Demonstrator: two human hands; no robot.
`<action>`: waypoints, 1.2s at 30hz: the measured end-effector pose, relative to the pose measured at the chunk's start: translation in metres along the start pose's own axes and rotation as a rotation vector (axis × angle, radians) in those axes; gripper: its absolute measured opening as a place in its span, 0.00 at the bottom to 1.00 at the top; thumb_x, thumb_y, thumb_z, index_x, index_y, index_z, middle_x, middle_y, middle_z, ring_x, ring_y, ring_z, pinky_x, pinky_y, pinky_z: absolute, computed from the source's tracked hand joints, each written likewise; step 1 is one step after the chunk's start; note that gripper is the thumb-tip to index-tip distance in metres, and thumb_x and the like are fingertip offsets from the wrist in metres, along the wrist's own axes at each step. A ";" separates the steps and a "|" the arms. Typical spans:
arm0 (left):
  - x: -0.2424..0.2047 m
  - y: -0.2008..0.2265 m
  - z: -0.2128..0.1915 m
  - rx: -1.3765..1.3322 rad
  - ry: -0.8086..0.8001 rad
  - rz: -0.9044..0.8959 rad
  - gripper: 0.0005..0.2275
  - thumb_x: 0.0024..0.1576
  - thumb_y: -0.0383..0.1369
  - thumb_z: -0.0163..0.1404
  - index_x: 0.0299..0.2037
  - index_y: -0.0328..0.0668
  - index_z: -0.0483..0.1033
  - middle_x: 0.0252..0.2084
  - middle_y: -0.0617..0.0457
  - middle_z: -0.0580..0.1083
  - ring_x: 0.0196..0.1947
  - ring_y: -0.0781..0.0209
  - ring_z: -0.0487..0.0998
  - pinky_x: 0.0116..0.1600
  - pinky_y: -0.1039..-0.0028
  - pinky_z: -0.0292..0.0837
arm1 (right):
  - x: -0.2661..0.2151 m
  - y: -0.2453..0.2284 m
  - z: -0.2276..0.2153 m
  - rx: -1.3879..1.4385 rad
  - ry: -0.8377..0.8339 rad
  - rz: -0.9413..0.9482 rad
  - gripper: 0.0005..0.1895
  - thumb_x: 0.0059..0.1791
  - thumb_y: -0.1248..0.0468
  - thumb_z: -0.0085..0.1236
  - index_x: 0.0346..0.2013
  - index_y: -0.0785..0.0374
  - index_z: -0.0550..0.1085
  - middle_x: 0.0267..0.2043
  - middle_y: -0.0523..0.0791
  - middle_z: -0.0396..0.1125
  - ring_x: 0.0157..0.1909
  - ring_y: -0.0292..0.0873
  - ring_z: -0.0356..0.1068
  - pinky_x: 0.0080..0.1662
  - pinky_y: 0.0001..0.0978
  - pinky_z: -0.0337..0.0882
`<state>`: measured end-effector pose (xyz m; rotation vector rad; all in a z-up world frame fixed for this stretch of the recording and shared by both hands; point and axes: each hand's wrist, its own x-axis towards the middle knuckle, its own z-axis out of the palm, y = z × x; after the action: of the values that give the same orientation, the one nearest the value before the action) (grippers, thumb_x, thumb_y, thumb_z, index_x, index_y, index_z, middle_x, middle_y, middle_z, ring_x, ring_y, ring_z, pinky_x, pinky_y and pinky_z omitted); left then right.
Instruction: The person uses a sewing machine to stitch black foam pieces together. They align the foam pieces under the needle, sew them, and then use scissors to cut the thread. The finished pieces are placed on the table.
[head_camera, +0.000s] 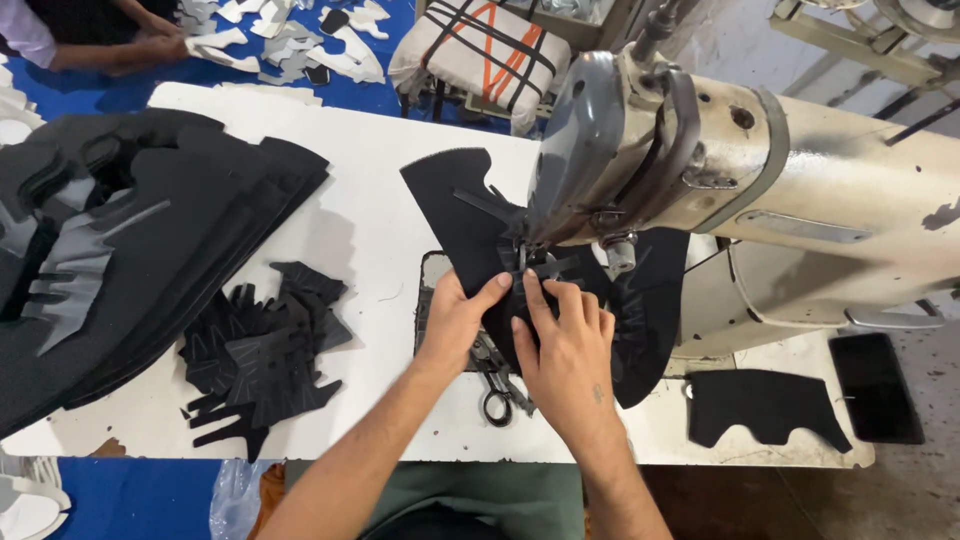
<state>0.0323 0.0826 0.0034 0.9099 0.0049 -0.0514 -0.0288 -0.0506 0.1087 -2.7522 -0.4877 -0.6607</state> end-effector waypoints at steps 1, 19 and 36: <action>0.005 0.002 -0.002 0.045 -0.013 -0.013 0.08 0.62 0.28 0.56 0.45 0.29 0.78 0.40 0.53 0.79 0.37 0.68 0.78 0.42 0.76 0.73 | 0.002 0.001 -0.006 0.062 -0.034 -0.004 0.25 0.49 0.61 0.60 0.59 0.67 0.73 0.52 0.51 0.65 0.52 0.52 0.64 0.51 0.46 0.61; -0.014 0.095 0.031 1.227 -0.361 0.774 0.10 0.53 0.28 0.60 0.43 0.34 0.78 0.44 0.48 0.76 0.45 0.48 0.76 0.50 0.64 0.74 | 0.005 0.044 0.000 0.141 0.031 -0.184 0.22 0.46 0.76 0.53 0.54 0.61 0.75 0.59 0.44 0.71 0.67 0.43 0.67 0.63 0.46 0.60; 0.012 0.101 0.025 1.235 -0.384 0.522 0.05 0.56 0.30 0.59 0.37 0.37 0.81 0.37 0.50 0.79 0.38 0.52 0.80 0.43 0.67 0.75 | 0.014 0.050 -0.016 0.069 -0.078 -0.384 0.28 0.41 0.71 0.56 0.57 0.56 0.74 0.60 0.47 0.68 0.67 0.48 0.65 0.65 0.52 0.58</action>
<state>0.0491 0.1240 0.0979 2.0912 -0.6859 0.2917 -0.0041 -0.0975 0.1207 -2.6479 -1.0530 -0.6051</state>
